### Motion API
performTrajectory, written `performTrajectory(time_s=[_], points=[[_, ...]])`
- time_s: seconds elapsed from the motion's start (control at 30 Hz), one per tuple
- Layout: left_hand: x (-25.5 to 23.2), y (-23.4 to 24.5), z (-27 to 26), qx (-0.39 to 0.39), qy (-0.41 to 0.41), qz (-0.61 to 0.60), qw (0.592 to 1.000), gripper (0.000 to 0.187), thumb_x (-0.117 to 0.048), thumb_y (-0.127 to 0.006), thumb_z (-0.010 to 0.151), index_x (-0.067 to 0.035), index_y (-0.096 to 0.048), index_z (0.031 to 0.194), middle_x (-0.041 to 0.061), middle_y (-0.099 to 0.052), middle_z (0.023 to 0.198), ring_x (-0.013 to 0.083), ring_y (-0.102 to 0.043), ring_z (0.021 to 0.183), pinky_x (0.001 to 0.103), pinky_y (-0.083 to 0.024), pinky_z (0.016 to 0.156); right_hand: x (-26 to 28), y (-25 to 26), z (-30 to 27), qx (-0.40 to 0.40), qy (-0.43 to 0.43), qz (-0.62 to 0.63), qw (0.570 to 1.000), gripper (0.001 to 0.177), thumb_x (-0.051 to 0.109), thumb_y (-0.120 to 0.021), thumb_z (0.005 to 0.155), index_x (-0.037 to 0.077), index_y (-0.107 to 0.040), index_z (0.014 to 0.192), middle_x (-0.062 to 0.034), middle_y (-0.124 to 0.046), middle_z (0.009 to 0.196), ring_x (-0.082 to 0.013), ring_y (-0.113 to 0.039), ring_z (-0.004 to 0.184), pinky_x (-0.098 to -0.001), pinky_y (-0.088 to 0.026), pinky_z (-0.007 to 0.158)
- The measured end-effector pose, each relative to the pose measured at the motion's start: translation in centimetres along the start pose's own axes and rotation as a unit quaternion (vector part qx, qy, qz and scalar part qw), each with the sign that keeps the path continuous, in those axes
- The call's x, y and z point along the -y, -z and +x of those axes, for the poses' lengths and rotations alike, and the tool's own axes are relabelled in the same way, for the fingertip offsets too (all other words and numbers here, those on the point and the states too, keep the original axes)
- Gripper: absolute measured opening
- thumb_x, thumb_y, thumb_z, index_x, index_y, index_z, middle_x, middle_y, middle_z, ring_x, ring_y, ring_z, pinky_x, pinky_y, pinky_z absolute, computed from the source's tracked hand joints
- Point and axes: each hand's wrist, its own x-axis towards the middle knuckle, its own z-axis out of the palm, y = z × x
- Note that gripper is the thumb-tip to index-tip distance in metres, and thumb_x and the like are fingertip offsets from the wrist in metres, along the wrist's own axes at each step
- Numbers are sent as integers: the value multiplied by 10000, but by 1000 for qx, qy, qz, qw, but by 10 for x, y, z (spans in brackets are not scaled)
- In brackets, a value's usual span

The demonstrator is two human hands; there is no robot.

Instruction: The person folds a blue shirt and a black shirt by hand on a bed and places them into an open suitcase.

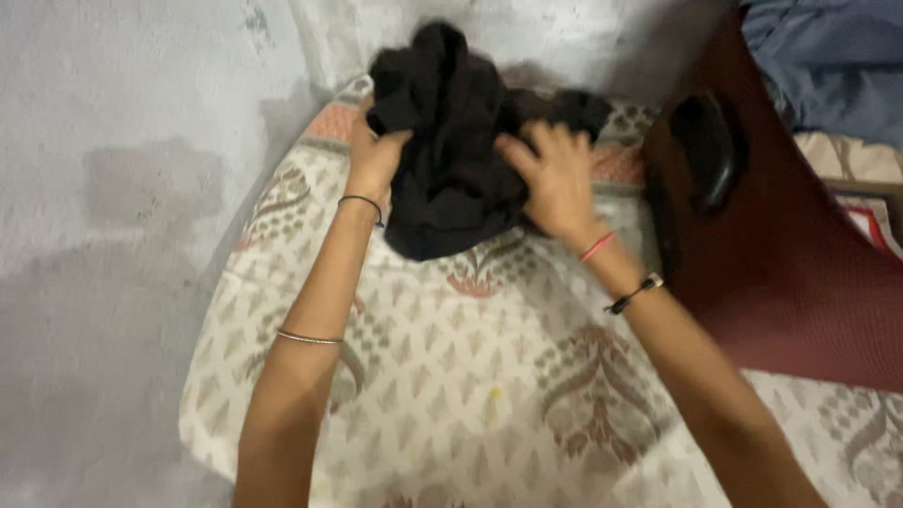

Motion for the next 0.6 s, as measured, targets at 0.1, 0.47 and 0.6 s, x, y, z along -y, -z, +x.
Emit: performTrajectory(time_s=[0.1,0.47,0.6], points=[[-33,-11,-43,-70,12,-133,988,537,30,-693,824,91,-580,1345,157,-691,1258,274,-666,1136,378,-536,1007,-12,42,-1,-73,10,-6,997,400,87,-674,907,162,-702,1299,-92,-602,1306,-326,-554,1136,-482,-429,931],[-101,20,-182,240,-104,427,865,764,-233,-830,791,16,-498,1432,217,-488,1421,361,-440,1347,420,-392,1154,5,112,-48,298,70,-88,948,698,127,-728,708,297,-639,1380,-75,-569,1474,-343,-510,1331,-630,-353,1117],[-117,7,-199,268,-163,462,829,841,-320,-880,765,30,-477,1415,291,-301,1539,447,-222,1464,515,-257,1231,41,128,-46,142,26,253,957,629,182,-736,949,118,-478,1520,-144,-506,1541,-388,-488,1422,-517,-354,1198]])
